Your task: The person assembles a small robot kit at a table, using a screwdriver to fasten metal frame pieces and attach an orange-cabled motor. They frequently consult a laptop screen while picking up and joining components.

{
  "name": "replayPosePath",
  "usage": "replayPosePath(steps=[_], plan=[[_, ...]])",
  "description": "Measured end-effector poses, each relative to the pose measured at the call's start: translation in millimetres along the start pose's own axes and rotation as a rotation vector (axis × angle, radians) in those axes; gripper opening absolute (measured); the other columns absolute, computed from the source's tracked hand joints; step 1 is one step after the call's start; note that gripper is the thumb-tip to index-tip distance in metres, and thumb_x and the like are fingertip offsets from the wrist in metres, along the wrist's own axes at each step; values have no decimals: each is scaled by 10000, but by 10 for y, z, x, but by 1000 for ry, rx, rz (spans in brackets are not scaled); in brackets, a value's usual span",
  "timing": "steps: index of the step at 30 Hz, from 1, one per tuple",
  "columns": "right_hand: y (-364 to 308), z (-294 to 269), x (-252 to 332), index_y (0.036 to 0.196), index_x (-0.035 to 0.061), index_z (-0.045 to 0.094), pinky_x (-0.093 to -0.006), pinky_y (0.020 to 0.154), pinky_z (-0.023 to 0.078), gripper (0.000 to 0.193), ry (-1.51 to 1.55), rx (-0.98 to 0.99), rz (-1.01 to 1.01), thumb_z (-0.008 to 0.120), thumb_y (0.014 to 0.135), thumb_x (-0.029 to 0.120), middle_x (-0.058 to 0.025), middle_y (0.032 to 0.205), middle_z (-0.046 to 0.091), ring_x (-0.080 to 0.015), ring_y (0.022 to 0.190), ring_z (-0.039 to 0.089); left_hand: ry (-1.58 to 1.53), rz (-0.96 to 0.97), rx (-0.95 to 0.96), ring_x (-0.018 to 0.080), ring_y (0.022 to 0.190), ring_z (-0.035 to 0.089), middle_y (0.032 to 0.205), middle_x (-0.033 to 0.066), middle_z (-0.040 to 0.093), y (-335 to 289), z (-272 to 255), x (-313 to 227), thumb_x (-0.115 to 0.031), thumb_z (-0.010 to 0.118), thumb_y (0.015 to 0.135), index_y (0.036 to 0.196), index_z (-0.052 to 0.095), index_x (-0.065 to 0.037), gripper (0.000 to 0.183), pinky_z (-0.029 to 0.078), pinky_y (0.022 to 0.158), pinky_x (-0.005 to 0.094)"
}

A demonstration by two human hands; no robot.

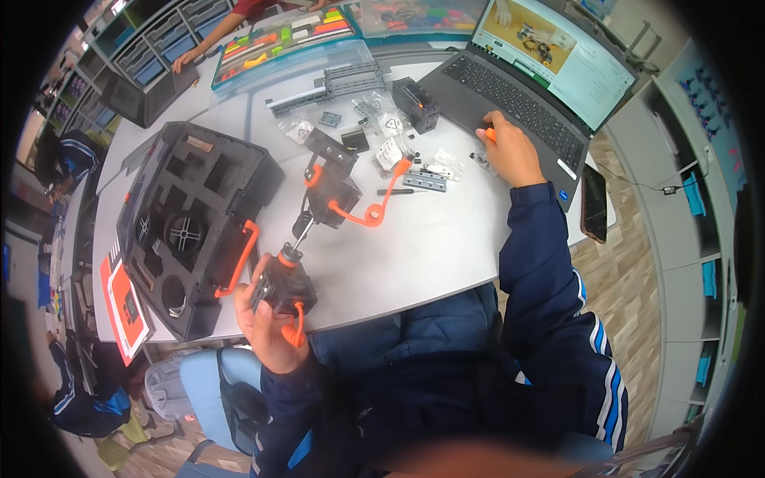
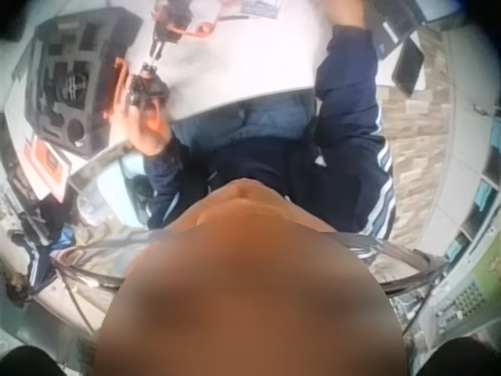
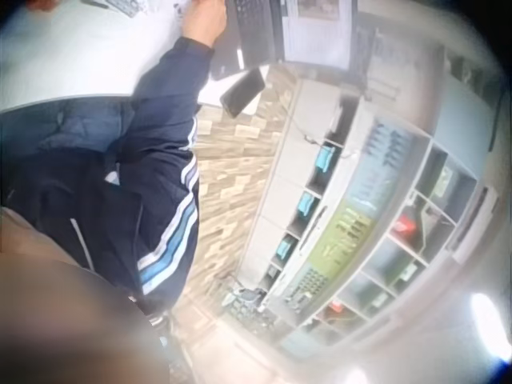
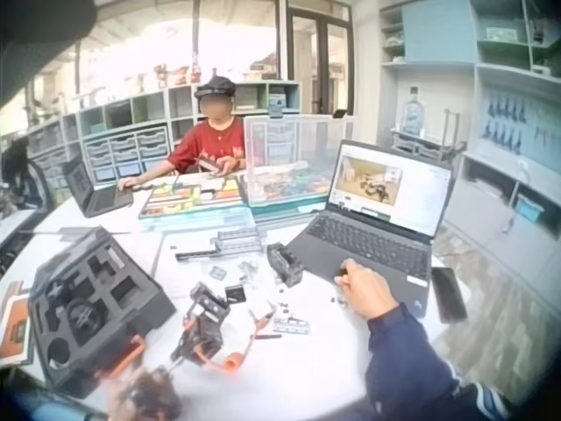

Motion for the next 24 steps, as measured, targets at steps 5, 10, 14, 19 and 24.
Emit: replayPosePath(steps=[5,10,14,19,24], plan=[[-5,-16,-76,1073,37,568,-450,747,511,248,-8,-48,-12,595,924,234,-174,970,683,-360,896,655,-93,-38,-67,329,1189,543,1384,252,453,40,-26,138,-252,588,897,1165,498,-18,368,435,1011,449],[-10,-39,-73,1054,37,569,-454,737,505,231,-5,-78,-16,592,925,227,-173,952,684,-366,886,652,-176,-109,-70,336,1213,520,1393,249,445,56,-54,192,-236,562,911,1187,498,-7,365,417,1030,464],[-26,-72,-109,1042,43,579,-451,726,501,218,14,-84,21,591,926,227,-173,928,686,-368,879,653,-202,-95,-66,354,1227,511,1398,251,440,86,-62,202,-242,562,910,1195,502,-4,376,406,1041,477],[-38,-87,-184,1040,53,591,-447,710,498,215,18,-99,77,592,930,238,-175,899,686,-370,864,655,-197,-128,-43,367,1229,509,1405,249,437,98,-86,247,-253,572,906,1197,511,-5,387,403,1042,478],[9,-70,-224,1056,53,584,-444,715,498,232,14,-109,66,592,932,249,-167,923,686,-364,883,652,-311,-90,117,371,1217,529,1388,215,471,185,27,192,-276,435,994,1357,416,35,478,434,1034,548]])
Point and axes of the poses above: each hand's wrist, its own y-axis towards the middle knuckle, its own z-axis out of the palm, x = y × z, the point moved 10 cm from there along y, towards the middle knuckle
